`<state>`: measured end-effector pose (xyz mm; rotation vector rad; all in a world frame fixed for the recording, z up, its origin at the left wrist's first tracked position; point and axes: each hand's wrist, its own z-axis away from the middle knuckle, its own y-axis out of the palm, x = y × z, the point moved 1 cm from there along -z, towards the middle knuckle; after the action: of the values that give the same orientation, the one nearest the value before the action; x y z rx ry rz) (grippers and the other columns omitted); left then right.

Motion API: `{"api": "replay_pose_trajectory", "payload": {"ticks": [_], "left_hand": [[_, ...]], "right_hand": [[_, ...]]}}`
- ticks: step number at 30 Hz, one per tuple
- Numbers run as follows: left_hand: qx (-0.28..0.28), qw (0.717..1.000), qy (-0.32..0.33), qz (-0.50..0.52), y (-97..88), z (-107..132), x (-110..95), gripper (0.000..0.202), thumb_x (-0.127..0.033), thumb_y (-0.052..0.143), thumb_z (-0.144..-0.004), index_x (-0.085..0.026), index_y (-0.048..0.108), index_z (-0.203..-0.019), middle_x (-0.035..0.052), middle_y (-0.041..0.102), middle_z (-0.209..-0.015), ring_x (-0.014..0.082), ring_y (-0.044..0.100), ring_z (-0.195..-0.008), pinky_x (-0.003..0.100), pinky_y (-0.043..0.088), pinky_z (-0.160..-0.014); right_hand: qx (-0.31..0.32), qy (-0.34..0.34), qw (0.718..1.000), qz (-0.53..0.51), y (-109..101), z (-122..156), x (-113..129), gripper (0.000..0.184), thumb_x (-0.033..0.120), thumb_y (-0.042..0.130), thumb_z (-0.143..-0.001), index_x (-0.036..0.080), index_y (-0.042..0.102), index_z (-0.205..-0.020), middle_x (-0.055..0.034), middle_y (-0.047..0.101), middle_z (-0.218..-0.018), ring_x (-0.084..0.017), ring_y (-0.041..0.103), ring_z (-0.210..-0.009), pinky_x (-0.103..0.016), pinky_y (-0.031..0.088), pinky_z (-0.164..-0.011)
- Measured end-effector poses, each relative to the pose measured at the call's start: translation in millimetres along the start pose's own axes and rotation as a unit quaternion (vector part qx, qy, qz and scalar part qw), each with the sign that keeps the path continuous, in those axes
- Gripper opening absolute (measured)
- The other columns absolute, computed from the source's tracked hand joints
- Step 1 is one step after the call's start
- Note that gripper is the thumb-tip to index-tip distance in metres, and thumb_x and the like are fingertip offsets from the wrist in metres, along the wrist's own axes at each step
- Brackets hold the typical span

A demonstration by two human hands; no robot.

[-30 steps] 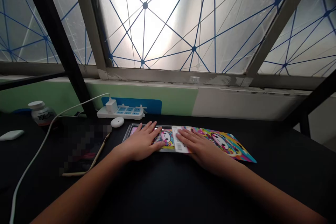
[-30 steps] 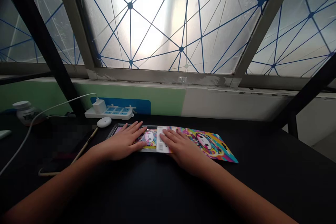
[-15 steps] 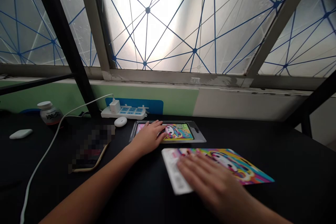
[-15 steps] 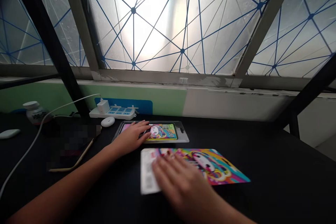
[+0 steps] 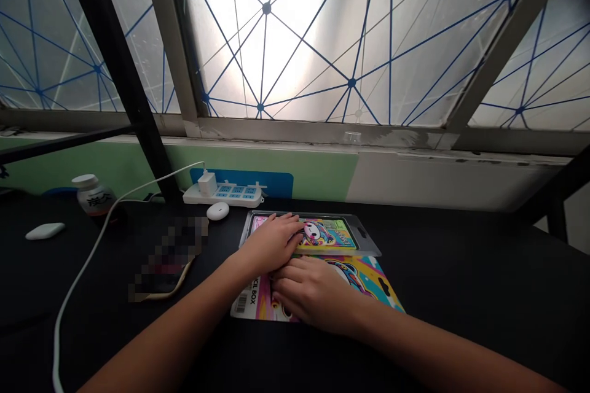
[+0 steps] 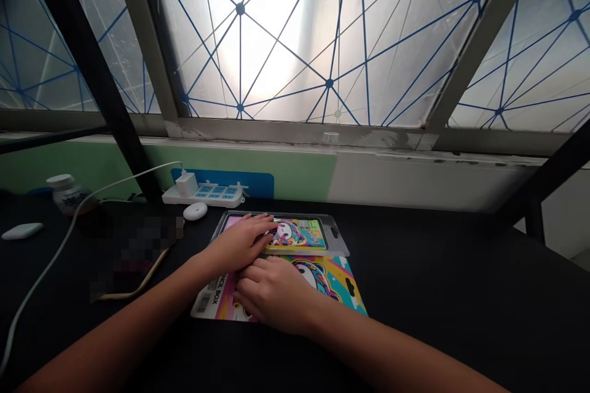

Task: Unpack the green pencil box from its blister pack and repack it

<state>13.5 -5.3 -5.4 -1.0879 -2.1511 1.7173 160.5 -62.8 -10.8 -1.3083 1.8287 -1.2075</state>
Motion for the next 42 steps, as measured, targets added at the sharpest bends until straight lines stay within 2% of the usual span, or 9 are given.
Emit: {"api": "replay_pose_trajectory", "payload": {"ticks": [3, 6, 9, 13, 19, 25, 30, 36, 42], "left_hand": [[-0.019, 1.000, 0.016, -0.014, -6.7, 1.2, -3.6, 0.031, -0.029, 0.046, -0.102, -0.023, 0.066, -0.125, 0.0073, 0.064, -0.138, 0.0282, 0.051, -0.135, 0.056, 0.030, -0.117], [-0.076, 0.994, 0.035, -0.073, -17.6, 2.2, -6.5, 0.031, -0.032, 0.044, -0.103, -0.021, 0.070, -0.115, 0.0074, 0.068, -0.130, 0.0286, 0.053, -0.131, 0.056, 0.021, -0.119], [-0.075, 0.990, 0.008, -0.119, -21.5, 3.3, -1.1, 0.038, -0.041, 0.044, -0.102, -0.020, 0.064, -0.126, 0.0093, 0.064, -0.135, 0.0294, 0.051, -0.131, 0.052, 0.028, -0.116], [-0.022, 0.991, -0.041, -0.122, -13.5, 5.1, 11.7, 0.048, -0.050, 0.044, -0.100, -0.019, 0.059, -0.134, 0.0136, 0.060, -0.139, 0.0344, 0.051, -0.129, 0.052, 0.042, -0.102], [-0.001, 0.992, -0.051, -0.115, -9.5, 6.0, 12.9, 0.048, -0.049, 0.040, -0.101, -0.020, 0.059, -0.134, 0.0153, 0.055, -0.144, 0.0350, 0.047, -0.133, 0.053, 0.038, -0.107], [0.009, 0.993, -0.053, -0.102, -11.5, 6.1, 13.8, 0.053, -0.053, 0.037, -0.101, -0.021, 0.055, -0.139, 0.0142, 0.051, -0.149, 0.0336, 0.043, -0.138, 0.051, 0.035, -0.109], [0.017, 0.994, -0.059, -0.092, -10.3, 6.5, 16.6, 0.060, -0.059, 0.033, -0.101, -0.019, 0.052, -0.141, 0.0151, 0.049, -0.151, 0.0343, 0.040, -0.140, 0.052, 0.033, -0.110], [0.017, 0.993, -0.066, -0.093, -8.8, 6.7, 18.0, 0.063, -0.062, 0.030, -0.101, -0.020, 0.050, -0.143, 0.0142, 0.047, -0.153, 0.0355, 0.038, -0.141, 0.058, 0.027, -0.113], [-0.019, 0.994, -0.052, -0.098, -16.1, 6.3, 14.5, 0.055, -0.055, 0.040, -0.101, -0.022, 0.050, -0.143, 0.0130, 0.053, -0.148, 0.0349, 0.043, -0.138, 0.062, 0.024, -0.114]], "right_hand": [[-0.038, 0.026, 0.995, 0.085, -15.0, 7.1, -16.8, 0.033, 0.024, 0.043, -0.101, 0.018, 0.066, -0.078, -0.0063, 0.067, -0.076, -0.020, 0.059, -0.075, -0.034, 0.045, -0.075], [-0.015, 0.192, 0.974, 0.117, -30.0, 16.3, -56.0, 0.028, 0.030, 0.045, -0.100, 0.018, 0.067, -0.087, -0.0093, 0.067, -0.086, -0.023, 0.058, -0.081, -0.037, 0.044, -0.076], [-0.003, 0.279, 0.954, 0.110, -37.8, 27.9, -97.2, 0.024, 0.038, 0.053, -0.097, 0.017, 0.066, -0.098, -0.0116, 0.066, -0.095, -0.026, 0.059, -0.087, -0.037, 0.046, -0.074], [0.010, 0.305, 0.948, 0.087, -37.1, 37.0, -123.1, 0.031, 0.048, 0.053, -0.096, 0.019, 0.064, -0.099, -0.0108, 0.065, -0.098, -0.026, 0.059, -0.091, -0.038, 0.048, -0.079], [0.051, 0.307, 0.949, 0.048, -41.8, 37.2, -122.4, 0.038, 0.053, 0.052, -0.095, 0.019, 0.062, -0.107, -0.0119, 0.064, -0.107, -0.028, 0.058, -0.099, -0.041, 0.046, -0.088], [0.117, 0.324, 0.939, 0.009, -59.0, 37.5, -123.6, 0.056, 0.069, 0.061, -0.082, 0.021, 0.063, -0.112, -0.0125, 0.063, -0.113, -0.031, 0.056, -0.107, -0.044, 0.046, -0.091], [0.151, 0.339, 0.929, 0.006, -59.9, 36.0, -126.9, 0.066, 0.072, 0.064, -0.077, 0.021, 0.064, -0.118, -0.0146, 0.061, -0.117, -0.034, 0.055, -0.111, -0.046, 0.045, -0.092], [0.123, 0.341, 0.931, 0.034, -54.0, 35.4, -130.8, 0.058, 0.069, 0.070, -0.074, 0.022, 0.066, -0.109, -0.0131, 0.060, -0.111, -0.035, 0.055, -0.109, -0.047, 0.045, -0.091], [0.043, 0.322, 0.942, 0.080, -55.3, 37.1, -116.7, 0.055, 0.062, 0.080, -0.068, 0.023, 0.061, -0.103, -0.0119, 0.061, -0.114, -0.035, 0.053, -0.109, -0.048, 0.044, -0.090]]}}
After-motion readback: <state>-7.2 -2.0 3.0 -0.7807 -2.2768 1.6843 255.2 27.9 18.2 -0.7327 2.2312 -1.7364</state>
